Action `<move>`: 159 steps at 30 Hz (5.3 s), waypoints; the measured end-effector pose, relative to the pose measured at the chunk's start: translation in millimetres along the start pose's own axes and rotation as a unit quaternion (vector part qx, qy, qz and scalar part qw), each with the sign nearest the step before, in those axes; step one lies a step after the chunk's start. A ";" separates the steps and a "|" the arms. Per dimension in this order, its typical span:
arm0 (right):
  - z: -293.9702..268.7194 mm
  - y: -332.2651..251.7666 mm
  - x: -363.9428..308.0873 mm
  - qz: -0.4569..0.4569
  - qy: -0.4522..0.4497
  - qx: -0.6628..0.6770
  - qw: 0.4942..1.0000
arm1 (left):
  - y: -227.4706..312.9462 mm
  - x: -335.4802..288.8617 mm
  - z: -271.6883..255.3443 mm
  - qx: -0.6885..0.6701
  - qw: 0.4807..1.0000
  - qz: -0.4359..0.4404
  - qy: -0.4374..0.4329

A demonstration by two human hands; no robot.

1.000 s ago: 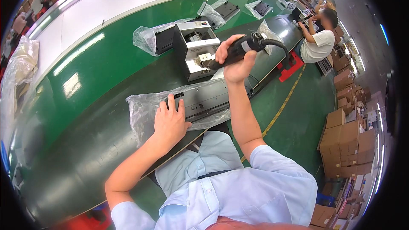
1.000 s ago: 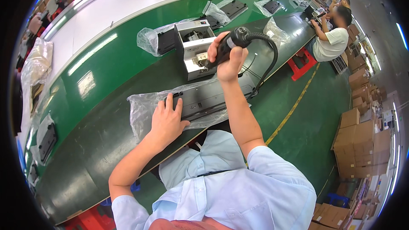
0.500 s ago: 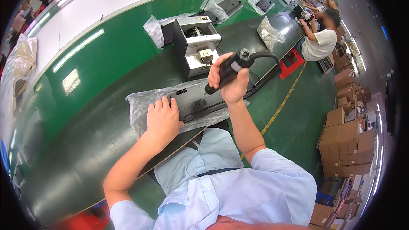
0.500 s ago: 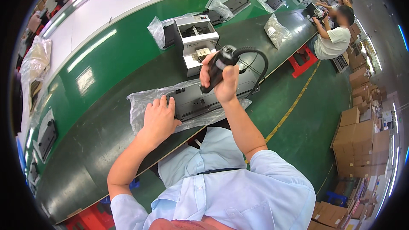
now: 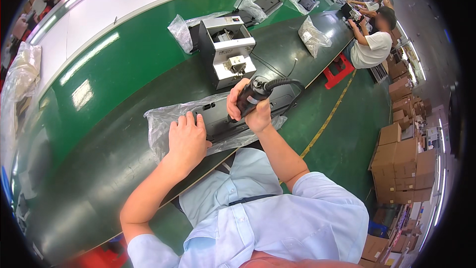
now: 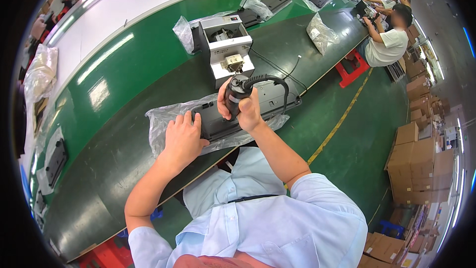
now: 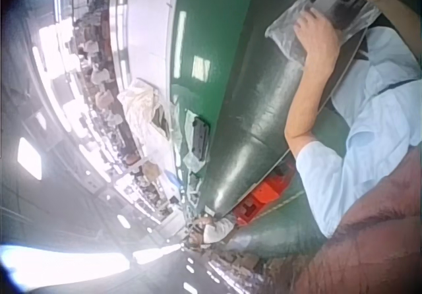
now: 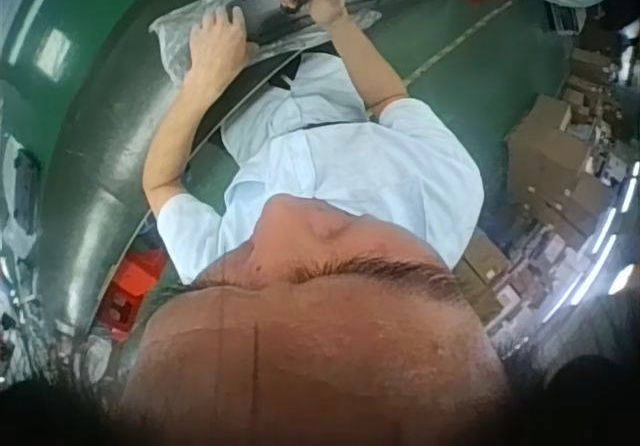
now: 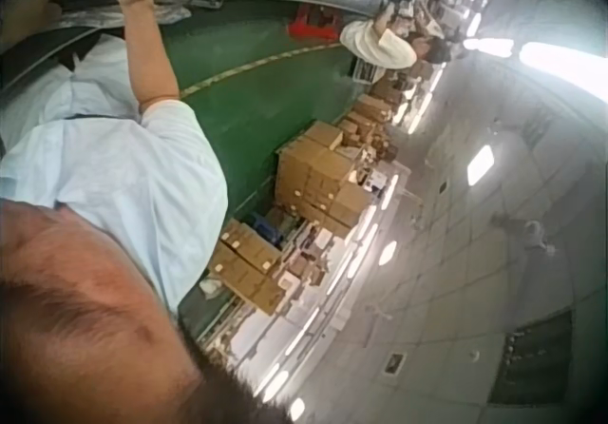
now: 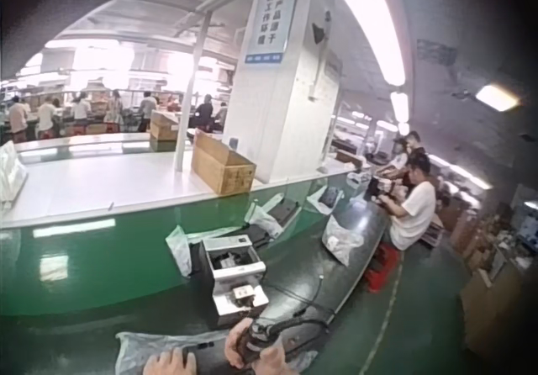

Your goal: The person uses an electric screwdriver to fasten components on a plastic housing, then places the assembly onto a conveyor belt. The person repeats this action for multiple units, retrieving new housings from a bag and finished units onto the belt.

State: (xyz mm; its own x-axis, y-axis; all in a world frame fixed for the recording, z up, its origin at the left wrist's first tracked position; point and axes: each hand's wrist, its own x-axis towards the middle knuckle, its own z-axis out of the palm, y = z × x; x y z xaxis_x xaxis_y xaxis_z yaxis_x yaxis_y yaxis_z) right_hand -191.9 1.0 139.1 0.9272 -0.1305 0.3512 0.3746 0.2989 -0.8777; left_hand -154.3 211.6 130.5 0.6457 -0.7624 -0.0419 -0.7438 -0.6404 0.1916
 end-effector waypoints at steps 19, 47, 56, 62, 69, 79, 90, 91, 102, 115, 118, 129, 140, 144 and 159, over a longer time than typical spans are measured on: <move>-37.4 -20.1 87.8 -0.205 0.078 -0.077 0.973 | -41.8 24.5 0.4 -0.150 0.985 -0.076 -0.028; 41.3 29.5 56.7 -0.083 -0.029 0.026 0.996 | -47.4 34.5 -4.2 -0.175 0.976 -0.085 -0.102; -37.1 -23.8 100.9 -0.207 0.114 -0.132 0.963 | -47.2 38.0 -5.1 -0.172 0.972 -0.093 -0.132; -36.9 -18.0 65.8 -0.124 0.082 -0.083 0.985 | -49.1 35.7 5.5 -0.166 0.976 -0.098 -0.104; 24.0 -11.7 3.2 -0.078 -0.017 0.020 0.997 | -49.6 38.7 2.4 -0.165 0.975 -0.106 -0.109; 61.0 16.8 -15.0 0.077 -0.076 0.053 0.993 | -48.6 40.0 4.6 -0.150 0.979 -0.083 -0.108; 57.2 11.8 -14.3 0.115 -0.113 0.056 0.985 | -50.7 38.2 3.3 -0.156 0.978 -0.079 -0.113; 56.3 4.1 -12.2 0.069 -0.105 0.064 0.990 | -49.7 37.1 -1.9 -0.156 0.976 -0.091 -0.121; -67.5 -80.5 -24.0 0.169 0.116 -0.128 0.970 | -71.1 19.0 -51.7 -0.033 0.961 -0.119 -0.247; -98.9 -54.4 -57.2 0.297 0.195 -0.303 0.884 | 4.6 16.6 35.1 -0.039 0.981 0.164 0.098; -87.0 -40.6 -61.5 0.316 0.128 -0.255 0.905 | -1.8 4.3 16.0 -0.025 0.988 0.137 0.060; -82.3 -5.9 -50.3 0.287 0.109 -0.097 0.947 | -94.3 -17.9 -54.7 0.026 0.985 -0.126 -0.111; -76.6 -4.0 -48.5 0.278 0.085 -0.121 0.949 | -215.9 32.7 13.8 0.126 0.948 -0.162 0.242; -81.3 -1.0 -52.7 0.271 0.098 -0.115 0.951 | -168.6 47.2 22.3 0.097 0.943 -0.144 0.283; -74.7 -0.3 -51.4 0.260 0.146 -0.119 0.947 | -149.3 50.8 30.1 -0.211 0.925 0.003 0.315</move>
State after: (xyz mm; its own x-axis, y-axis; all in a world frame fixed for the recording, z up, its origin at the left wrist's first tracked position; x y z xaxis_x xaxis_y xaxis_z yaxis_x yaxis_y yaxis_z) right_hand -240.3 -63.0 96.9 0.9303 -0.2906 -0.2237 -0.1774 0.1773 -0.9680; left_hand -15.6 265.7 70.3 0.7130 -0.4751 0.5157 -0.7001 -0.4418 0.5609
